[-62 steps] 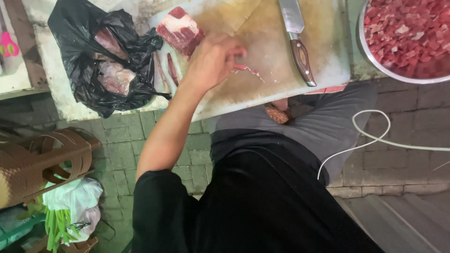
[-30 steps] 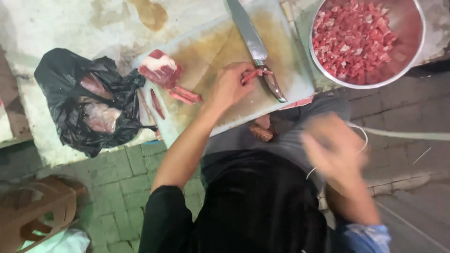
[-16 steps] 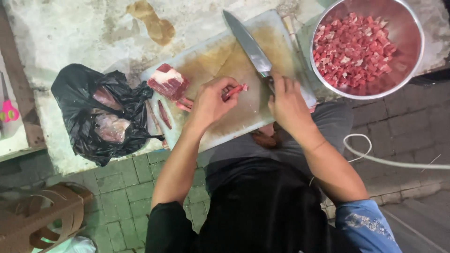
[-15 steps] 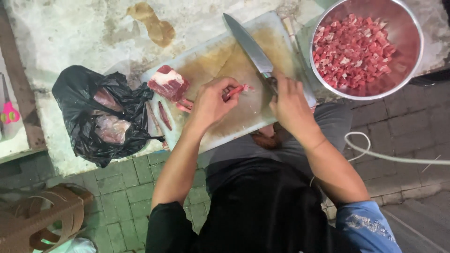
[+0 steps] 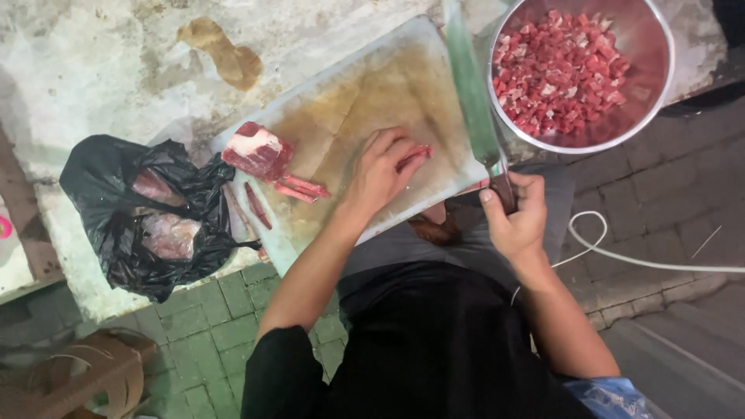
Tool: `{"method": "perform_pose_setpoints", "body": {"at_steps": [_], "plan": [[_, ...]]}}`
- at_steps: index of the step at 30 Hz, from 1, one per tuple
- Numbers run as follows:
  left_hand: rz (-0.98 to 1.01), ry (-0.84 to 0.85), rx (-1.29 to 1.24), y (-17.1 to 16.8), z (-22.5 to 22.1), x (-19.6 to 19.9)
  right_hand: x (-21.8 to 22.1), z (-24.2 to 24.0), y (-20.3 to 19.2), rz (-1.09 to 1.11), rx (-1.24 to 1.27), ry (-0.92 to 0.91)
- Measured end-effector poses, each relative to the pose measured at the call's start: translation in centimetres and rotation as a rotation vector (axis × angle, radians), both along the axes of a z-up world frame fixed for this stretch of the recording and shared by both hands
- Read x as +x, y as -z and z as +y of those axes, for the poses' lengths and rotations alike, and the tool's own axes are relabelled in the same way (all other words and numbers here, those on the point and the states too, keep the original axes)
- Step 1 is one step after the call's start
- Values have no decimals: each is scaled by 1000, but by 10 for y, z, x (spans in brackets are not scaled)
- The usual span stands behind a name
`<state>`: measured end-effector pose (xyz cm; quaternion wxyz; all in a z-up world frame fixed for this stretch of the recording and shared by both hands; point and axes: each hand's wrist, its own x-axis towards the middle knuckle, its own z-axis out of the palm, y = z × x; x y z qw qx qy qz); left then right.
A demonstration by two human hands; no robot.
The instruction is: Cutting raw meat into small cubes on a cutting board and transferring them to a metal bowl.
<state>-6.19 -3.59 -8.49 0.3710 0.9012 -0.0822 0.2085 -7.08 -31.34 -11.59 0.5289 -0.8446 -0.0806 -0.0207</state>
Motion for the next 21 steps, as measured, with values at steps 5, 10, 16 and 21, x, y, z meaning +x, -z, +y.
{"method": "perform_pose_setpoints", "body": {"at_steps": [5,10,16,21], "plan": [[-175,171,167,-8,3,-11,1,23,-53,54,-122,-116],[-193,109,143,-11,-6,-12,-8,34,-74,-106,-372,-214],[-207,111,222,1,-5,-7,-23,34,-81,-151,-529,-298],[-223,104,232,1,-8,-4,-30,26,-76,-143,-627,-318]]}}
